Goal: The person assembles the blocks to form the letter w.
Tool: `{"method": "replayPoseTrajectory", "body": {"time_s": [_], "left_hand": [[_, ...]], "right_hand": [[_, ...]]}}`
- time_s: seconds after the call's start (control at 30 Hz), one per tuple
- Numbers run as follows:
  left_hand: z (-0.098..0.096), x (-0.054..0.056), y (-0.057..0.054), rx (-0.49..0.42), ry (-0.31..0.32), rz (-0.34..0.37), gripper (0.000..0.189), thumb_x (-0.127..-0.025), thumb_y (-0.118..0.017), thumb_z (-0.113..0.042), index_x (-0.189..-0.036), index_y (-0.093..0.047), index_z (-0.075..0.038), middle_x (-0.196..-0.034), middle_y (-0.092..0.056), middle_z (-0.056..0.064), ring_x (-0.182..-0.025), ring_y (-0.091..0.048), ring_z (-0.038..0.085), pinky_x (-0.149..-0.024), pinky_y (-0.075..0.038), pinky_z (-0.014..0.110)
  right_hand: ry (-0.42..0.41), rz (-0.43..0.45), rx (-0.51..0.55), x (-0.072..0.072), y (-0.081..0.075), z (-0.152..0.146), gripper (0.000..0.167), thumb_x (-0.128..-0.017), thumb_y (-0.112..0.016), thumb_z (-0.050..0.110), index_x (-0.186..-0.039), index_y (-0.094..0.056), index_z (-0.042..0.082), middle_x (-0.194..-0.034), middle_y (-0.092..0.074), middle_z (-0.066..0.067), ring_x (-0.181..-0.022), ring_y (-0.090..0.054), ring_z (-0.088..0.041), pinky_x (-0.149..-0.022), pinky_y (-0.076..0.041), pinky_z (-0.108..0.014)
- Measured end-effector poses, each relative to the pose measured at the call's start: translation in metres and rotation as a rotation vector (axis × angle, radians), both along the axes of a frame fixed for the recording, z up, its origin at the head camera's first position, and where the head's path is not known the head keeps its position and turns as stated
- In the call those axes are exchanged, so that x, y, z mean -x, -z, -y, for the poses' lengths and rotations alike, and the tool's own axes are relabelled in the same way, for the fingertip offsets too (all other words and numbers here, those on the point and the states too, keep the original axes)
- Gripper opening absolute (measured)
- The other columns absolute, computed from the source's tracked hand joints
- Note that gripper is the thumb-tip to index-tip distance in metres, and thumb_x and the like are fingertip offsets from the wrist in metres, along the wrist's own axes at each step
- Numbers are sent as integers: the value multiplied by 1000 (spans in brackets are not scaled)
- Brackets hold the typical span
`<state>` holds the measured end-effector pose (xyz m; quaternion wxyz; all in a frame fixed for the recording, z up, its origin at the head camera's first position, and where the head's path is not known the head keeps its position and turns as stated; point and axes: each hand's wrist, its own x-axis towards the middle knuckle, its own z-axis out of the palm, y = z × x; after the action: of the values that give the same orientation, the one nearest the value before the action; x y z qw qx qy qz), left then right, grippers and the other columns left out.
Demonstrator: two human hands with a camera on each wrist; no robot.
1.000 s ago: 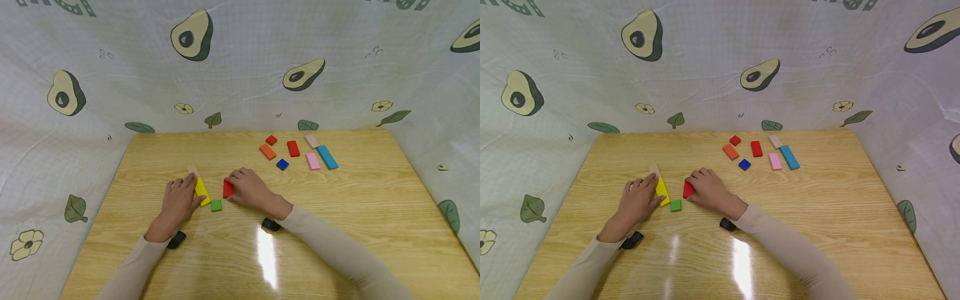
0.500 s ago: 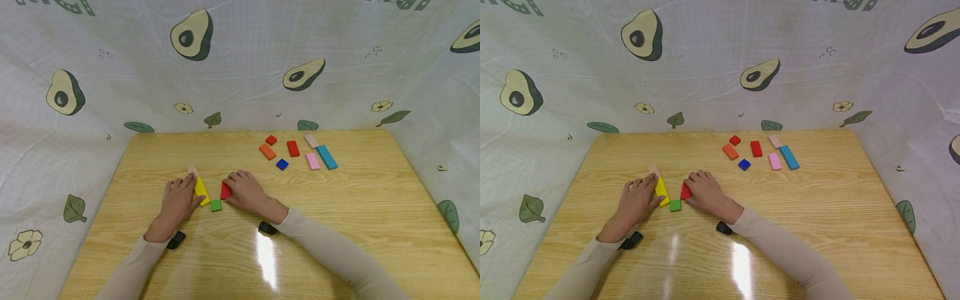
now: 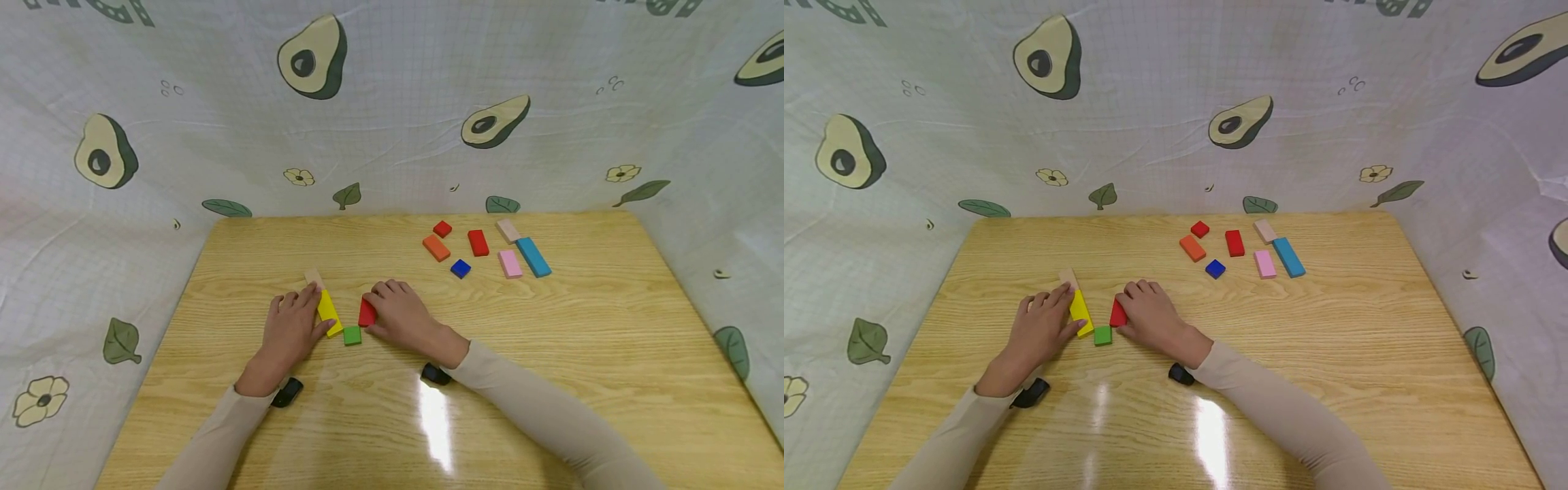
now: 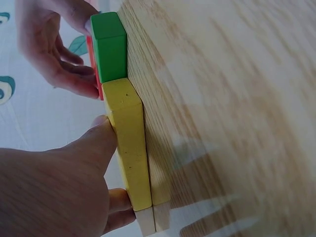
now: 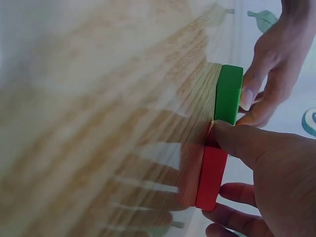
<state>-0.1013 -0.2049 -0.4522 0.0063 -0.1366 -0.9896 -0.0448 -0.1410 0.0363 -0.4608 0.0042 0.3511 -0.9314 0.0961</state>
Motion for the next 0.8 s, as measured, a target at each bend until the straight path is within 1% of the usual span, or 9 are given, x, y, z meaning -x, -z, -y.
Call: {"method": "replayPoseTrajectory", "body": {"time_s": [0.17,0.3,0.4,0.57,0.7,0.8], "left_hand": [[0,0,1,8,2,0,70,-101,-72,-42,-153,-54,1,-157,-52,19,-133,-52,43,-114,-37,62],[0,0,0,7,-1,3,70,-101,-72,-42,-153,-54,1,-156,-52,19,-132,-52,43,-113,-37,62],[0,0,0,2,1,-2,70,-101,-73,-41,-153,-54,2,-156,-53,20,-131,-53,43,-112,-37,62],[1,0,0,-6,3,-9,70,-101,-73,-41,-153,-53,2,-156,-53,20,-131,-53,43,-112,-37,63],[1,0,1,-9,2,-2,71,-101,-72,-41,-153,-52,2,-157,-52,20,-132,-52,44,-113,-37,63],[1,0,1,-13,3,1,71,-101,-72,-40,-153,-52,3,-157,-52,21,-132,-52,44,-113,-36,63]], "right_hand": [[11,19,25,-2,-2,-2,59,-94,-81,45,-139,-67,9,-135,-64,-9,-126,-57,-29,-113,-45,-45],[32,29,65,-3,-8,-9,60,-94,-81,41,-141,-65,8,-139,-62,-11,-131,-55,-31,-114,-44,-47],[56,42,99,-1,-13,-18,61,-96,-81,38,-144,-63,6,-144,-60,-12,-135,-53,-33,-116,-42,-49],[126,63,161,10,-14,-37,60,-97,-80,33,-147,-61,5,-148,-57,-16,-137,-51,-37,-115,-42,-54],[205,70,185,22,-14,-53,61,-98,-79,32,-148,-59,4,-150,-56,-18,-138,-50,-40,-114,-43,-57],[263,73,205,30,-13,-65,63,-98,-79,31,-150,-57,3,-152,-54,-20,-140,-48,-42,-115,-41,-59]]}}
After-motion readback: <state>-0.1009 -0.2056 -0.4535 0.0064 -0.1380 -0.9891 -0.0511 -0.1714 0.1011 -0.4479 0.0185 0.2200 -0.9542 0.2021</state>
